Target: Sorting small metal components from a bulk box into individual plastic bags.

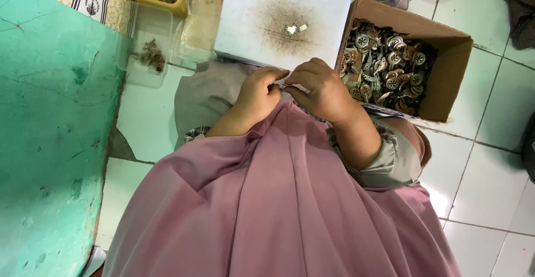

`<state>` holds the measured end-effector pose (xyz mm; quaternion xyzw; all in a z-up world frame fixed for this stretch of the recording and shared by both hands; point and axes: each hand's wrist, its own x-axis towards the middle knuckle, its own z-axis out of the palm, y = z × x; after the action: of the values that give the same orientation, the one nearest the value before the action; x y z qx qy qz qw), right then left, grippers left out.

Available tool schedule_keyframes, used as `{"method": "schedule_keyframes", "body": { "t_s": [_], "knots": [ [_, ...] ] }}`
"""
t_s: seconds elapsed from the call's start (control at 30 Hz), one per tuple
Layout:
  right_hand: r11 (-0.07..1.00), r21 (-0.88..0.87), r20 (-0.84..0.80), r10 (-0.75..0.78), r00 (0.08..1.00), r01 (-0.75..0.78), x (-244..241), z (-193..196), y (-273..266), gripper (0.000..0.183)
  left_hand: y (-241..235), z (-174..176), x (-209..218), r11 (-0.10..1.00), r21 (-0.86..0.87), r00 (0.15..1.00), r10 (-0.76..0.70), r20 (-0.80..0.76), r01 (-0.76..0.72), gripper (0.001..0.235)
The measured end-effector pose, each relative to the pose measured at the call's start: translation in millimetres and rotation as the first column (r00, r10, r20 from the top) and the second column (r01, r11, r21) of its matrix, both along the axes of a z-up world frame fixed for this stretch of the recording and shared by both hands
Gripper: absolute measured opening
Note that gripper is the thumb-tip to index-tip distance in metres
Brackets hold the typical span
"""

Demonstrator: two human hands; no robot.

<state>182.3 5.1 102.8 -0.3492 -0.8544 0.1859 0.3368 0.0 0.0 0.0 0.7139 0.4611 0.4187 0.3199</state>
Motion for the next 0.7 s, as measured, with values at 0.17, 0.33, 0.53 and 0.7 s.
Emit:
{"method": "schedule_keyframes", "body": {
  "t_s": [0.17,0.33,0.53,0.7],
  "knots": [
    [0.983,-0.112,-0.115,-0.159,0.981,0.146,32.6,-36.0,42.9,0.013,-1.7,13.6,-3.5,0.999,-0.008,0.996,-0.041,0.082,0.041,0.039],
    [0.934,-0.183,0.088,-0.295,0.952,0.306,47.1,-108.8,109.0,0.015,-6.1,46.8,-7.2,0.994,-0.018,0.981,-0.108,0.160,0.112,0.039],
    [0.854,-0.015,0.440,-0.461,0.770,0.520,32.6,-179.1,147.3,0.020,-3.6,25.8,-15.2,0.997,0.004,0.980,-0.073,0.183,0.074,0.041],
    [0.805,-0.056,0.558,-0.466,0.687,0.591,21.5,-170.4,146.4,0.014,-0.1,24.0,-17.6,0.998,-0.010,0.979,-0.063,0.193,0.066,0.041]
  ]
}}
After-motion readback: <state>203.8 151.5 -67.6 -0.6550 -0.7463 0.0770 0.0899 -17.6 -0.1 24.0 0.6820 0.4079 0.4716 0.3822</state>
